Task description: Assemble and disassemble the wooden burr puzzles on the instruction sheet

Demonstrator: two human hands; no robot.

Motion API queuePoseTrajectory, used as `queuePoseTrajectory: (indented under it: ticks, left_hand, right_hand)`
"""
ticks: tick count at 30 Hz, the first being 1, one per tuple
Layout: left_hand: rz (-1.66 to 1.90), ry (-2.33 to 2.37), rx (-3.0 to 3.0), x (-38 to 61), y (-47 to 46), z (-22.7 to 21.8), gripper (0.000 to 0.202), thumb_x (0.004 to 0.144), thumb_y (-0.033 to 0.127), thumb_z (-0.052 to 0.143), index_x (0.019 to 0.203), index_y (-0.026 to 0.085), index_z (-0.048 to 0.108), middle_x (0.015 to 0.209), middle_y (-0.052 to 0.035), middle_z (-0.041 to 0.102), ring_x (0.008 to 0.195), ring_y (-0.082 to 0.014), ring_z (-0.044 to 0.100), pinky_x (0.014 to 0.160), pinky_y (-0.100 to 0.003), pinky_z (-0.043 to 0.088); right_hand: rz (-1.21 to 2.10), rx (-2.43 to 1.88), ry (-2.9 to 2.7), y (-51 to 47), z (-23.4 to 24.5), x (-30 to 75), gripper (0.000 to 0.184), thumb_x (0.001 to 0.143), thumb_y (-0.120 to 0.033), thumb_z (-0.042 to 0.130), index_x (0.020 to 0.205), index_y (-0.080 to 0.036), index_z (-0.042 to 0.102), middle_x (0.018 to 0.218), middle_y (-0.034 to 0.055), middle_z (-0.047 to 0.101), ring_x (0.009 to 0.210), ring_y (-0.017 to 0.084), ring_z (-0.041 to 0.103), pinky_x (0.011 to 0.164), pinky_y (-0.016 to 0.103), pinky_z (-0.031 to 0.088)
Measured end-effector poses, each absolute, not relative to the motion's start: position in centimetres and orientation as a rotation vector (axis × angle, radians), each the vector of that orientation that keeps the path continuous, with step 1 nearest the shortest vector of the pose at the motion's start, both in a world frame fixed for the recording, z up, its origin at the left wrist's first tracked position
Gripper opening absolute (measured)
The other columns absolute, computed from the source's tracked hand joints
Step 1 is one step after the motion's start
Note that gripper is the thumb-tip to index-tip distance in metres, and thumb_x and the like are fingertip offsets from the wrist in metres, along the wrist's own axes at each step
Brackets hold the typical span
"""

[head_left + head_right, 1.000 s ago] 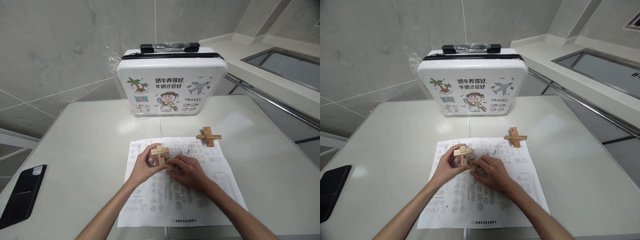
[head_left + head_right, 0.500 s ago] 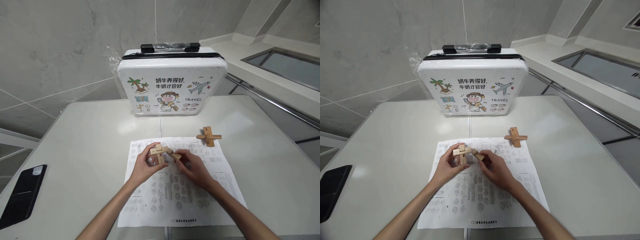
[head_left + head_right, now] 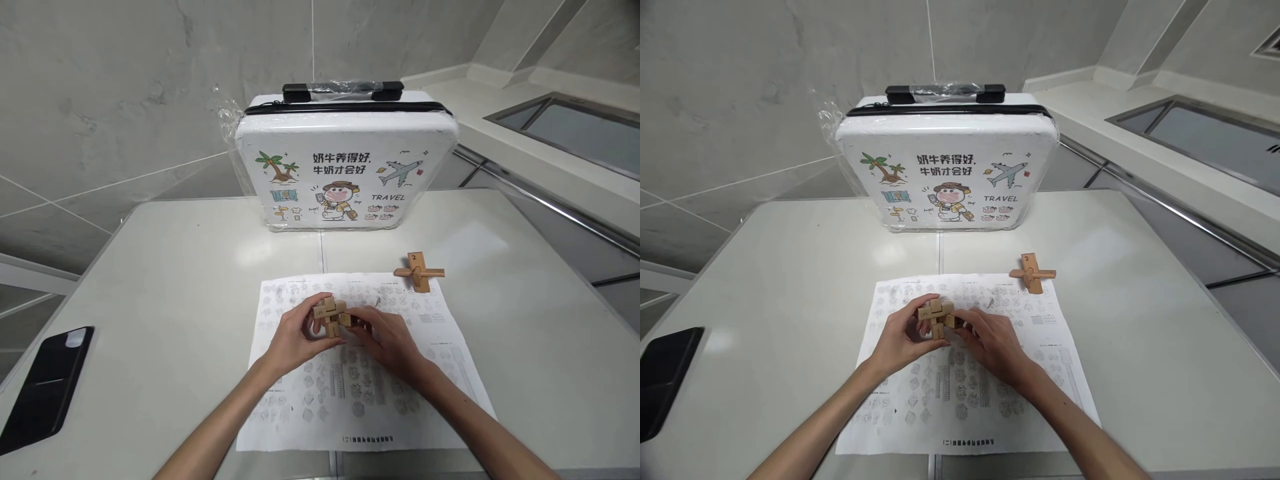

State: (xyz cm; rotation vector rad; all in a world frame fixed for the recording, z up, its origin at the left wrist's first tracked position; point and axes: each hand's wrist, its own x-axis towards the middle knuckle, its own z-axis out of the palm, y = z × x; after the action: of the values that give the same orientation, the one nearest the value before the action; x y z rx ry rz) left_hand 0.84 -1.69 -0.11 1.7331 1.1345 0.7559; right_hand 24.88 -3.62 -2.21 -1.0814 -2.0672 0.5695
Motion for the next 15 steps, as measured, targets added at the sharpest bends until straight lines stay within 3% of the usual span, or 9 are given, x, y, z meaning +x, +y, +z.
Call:
queuePoseTrajectory:
  ticks: [3,8,12,15]
  left_hand:
    - [0.661,1.105,1.800,0.68,-1.70,-0.04,0.078,0.084,0.054,0.086,0.150,0.032,0.053,0.088,0.0004,0.065,0.071,-0.0174,0.058,0.064,-0.029,0.051]
    - [0.629,1.096,1.863,0.64,-1.74,0.05,0.045,0.108,0.041,0.055,0.152,0.033,0.053,0.103,-0.0027,0.071,0.073,-0.0156,0.057,0.070,-0.030,0.050]
    - [0.743,1.105,1.932,0.53,-1.67,-0.27,0.038,0.108,0.039,0.056,0.145,0.030,0.061,0.096,-0.0018,0.065,0.072,-0.0153,0.054,0.069,-0.029,0.050]
    - [0.733,1.054,1.956,0.40,-1.55,-0.16,0.048,0.103,0.044,0.066,0.148,0.034,0.057,0.111,-0.0048,0.062,0.087,-0.0186,0.061,0.075,-0.031,0.054]
  right_hand:
    - [0.566,-1.076,-2.062,-3.61,-2.20,24.85,0.025,0.110,-0.023,0.050,0.134,-0.024,0.058,0.096,0.0058,0.077,0.069,0.019,0.071,0.060,0.028,0.051]
    - [0.622,-1.030,-2.038,-3.56,-2.07,24.75,0.029,0.110,-0.022,0.052,0.138,-0.027,0.059,0.094,0.0040,0.075,0.068,0.018,0.069,0.059,0.028,0.051]
    - [0.641,-0.976,-2.007,-3.57,-2.03,24.51,0.029,0.108,-0.020,0.056,0.136,-0.028,0.061,0.090,0.0029,0.073,0.066,0.018,0.065,0.057,0.028,0.050]
    - [0.691,-0.967,-1.945,-3.62,-1.93,24.41,0.029,0.107,-0.019,0.057,0.134,-0.028,0.063,0.092,0.0034,0.072,0.069,0.018,0.067,0.059,0.028,0.053]
